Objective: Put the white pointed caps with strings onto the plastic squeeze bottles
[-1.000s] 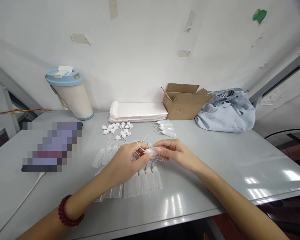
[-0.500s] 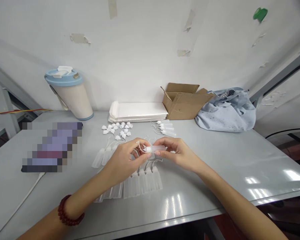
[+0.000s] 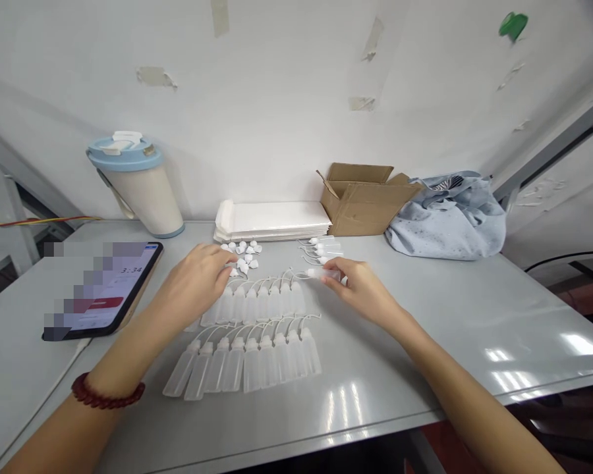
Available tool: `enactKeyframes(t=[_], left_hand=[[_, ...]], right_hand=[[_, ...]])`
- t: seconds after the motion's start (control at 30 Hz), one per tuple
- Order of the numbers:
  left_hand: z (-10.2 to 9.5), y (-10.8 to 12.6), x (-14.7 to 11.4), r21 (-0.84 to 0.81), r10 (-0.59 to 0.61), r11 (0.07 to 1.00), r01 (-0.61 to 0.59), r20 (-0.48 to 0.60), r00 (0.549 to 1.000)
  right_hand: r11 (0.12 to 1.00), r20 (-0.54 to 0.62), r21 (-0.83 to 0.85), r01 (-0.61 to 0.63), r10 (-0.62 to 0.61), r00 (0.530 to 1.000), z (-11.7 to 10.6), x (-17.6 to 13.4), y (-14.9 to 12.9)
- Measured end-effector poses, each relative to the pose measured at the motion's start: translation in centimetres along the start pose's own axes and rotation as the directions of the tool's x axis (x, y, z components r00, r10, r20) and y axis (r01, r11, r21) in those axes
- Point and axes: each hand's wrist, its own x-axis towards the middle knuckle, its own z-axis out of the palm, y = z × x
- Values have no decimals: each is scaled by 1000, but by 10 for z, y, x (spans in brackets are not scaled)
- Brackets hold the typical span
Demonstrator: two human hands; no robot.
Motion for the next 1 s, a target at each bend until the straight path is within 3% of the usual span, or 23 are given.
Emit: enactKeyframes(t=[0.27, 0.4, 0.57, 0.73, 1.0], left_hand=[[6, -5, 0, 63, 6, 998, -15, 140, 990], [7, -3, 0, 54, -6, 999, -3, 163, 987], [7, -4, 1, 42, -1, 999, -7, 172, 985], [7, -3, 1, 60, -3, 998, -9, 192, 981], [9, -3, 1, 80, 5, 997, -20, 185, 983]], right_hand=[[990, -70, -68, -122, 117, 991, -2, 2, 2], [983, -111, -106, -150, 139, 984, -1, 3, 3], [970, -62, -193, -148, 138, 988, 1, 5, 8], [892, -23, -424, -157, 163, 986, 1, 6, 8], [823, -43, -543, -166, 170, 985, 0, 8, 9]])
